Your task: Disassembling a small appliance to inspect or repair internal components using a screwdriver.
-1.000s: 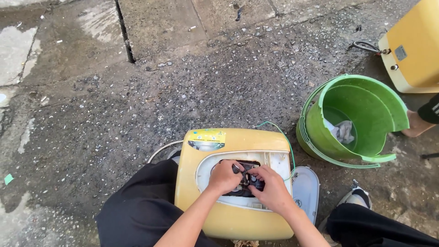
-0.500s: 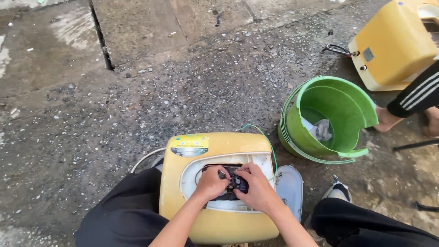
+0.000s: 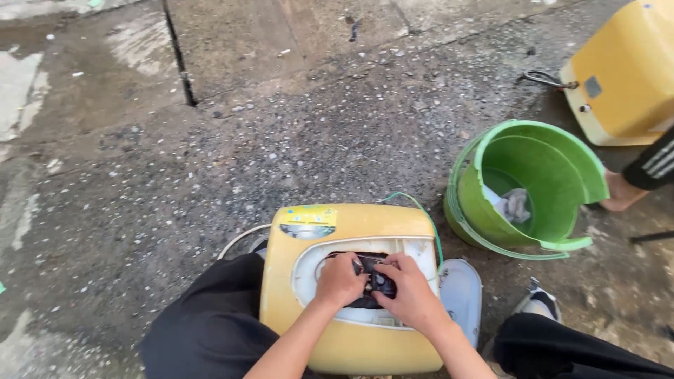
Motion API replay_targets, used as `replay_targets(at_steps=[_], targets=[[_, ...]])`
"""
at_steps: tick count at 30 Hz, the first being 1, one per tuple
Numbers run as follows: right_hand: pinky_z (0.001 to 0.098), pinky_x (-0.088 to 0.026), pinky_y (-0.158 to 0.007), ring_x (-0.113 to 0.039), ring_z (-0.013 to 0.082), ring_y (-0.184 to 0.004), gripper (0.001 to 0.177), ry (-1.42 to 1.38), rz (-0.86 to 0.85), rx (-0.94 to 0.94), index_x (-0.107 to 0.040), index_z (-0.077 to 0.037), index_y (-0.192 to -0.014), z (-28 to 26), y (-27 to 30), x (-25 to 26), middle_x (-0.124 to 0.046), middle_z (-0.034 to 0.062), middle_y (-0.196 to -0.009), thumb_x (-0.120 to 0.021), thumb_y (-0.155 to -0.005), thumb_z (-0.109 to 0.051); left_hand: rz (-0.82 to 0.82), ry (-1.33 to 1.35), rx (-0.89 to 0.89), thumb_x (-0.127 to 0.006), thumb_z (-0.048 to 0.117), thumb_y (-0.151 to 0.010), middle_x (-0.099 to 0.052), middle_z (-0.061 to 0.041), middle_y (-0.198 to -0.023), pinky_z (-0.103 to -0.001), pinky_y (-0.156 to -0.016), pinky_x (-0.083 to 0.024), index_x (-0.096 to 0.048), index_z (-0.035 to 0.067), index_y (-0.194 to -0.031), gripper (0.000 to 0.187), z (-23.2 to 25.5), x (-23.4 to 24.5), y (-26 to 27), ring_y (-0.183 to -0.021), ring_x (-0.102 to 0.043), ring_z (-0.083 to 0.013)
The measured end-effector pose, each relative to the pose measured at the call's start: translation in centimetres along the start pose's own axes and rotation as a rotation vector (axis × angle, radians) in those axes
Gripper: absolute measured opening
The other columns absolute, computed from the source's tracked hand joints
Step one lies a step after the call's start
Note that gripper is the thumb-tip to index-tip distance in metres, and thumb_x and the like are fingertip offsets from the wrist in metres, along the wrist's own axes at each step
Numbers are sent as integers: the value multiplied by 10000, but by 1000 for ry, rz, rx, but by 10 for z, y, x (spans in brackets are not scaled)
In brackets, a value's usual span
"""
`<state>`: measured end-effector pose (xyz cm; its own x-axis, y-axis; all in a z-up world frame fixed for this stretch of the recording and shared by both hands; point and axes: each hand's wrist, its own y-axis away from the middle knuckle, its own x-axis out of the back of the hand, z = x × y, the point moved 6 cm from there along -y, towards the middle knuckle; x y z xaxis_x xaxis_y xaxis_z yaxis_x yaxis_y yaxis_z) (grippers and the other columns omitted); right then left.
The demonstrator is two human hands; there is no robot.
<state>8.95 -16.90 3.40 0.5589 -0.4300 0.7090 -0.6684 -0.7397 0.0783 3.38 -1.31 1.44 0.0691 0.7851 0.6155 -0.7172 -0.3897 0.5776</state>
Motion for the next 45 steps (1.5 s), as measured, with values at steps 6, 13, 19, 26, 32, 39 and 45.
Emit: replay_targets(at_steps=[6, 13, 19, 26, 32, 39, 45], targets=[[419, -466, -1040, -585, 277, -1170, 500, 32, -27, -41, -709, -73, -1243, 2, 0, 0, -616, 80, -1206, -829, -784, -229, -82, 6, -41, -661, 325, -841, -719, -54, -1187, -434, -1030, -477, -737, 219, -1100, 290, 1, 2, 3, -1259, -548, -319], [401, -558, -1043, -646, 291, -1174, 434, -6, -33, -268, -737, -137, -1171, -7, 0, 4, -632, 61, -1254, -837, -751, -96, -228, 138, -195, -616, 218, -887, -719, -247, -1191, -558, -938, -572, -750, 77, -1200, 368, 24, 29, 30, -1166, -661, -474], [376, -560, -1020, -668, 234, -1148, 409, 1, -97, -288, -722, -172, -1222, -31, 2, 6, -644, 27, -1205, -780, -830, -69, -210, 59, -216, -635, 283, -848, -761, -179, -1018, -542, -897, -588, -791, 115, -1005, 278, 3, 10, 12, -1059, -703, -438], [347, -537, -1000, -656, 210, -1059, 490, -93, -30, -293, -691, -87, -1293, -22, 5, 18, -681, 93, -1133, -785, -817, -24, -85, 126, -196, -601, 171, -866, -677, -108, -633, -427, -659, -593, -704, 95, -784, 152, 20, 48, 29, -651, -693, -307], [346, -566, -1008, -700, 231, -1087, 357, -61, -43, -259, -749, -99, -1214, -20, 1, 19, -699, 91, -1131, -742, -861, -41, -2, -308, -402, -666, 234, -905, -753, -165, -926, -489, -746, -612, -757, 130, -1105, 244, 12, -3, 22, -879, -738, -412], [396, -613, -975, -706, 264, -1092, 258, 77, -176, -197, -739, -110, -1163, -27, -2, 23, -669, 90, -1129, -702, -908, -114, -59, -278, -371, -631, 186, -931, -749, -150, -991, -449, -791, -596, -760, 148, -1107, 221, 16, -4, 28, -877, -726, -386], [400, -558, -915, -643, 272, -1044, 215, 143, -184, -57, -681, -117, -1150, -4, -8, 8, -585, 80, -1105, -669, -941, -169, -96, -281, -346, -630, 176, -919, -751, -102, -1005, -452, -841, -563, -753, 205, -1109, 228, 19, 6, 23, -954, -695, -351]])
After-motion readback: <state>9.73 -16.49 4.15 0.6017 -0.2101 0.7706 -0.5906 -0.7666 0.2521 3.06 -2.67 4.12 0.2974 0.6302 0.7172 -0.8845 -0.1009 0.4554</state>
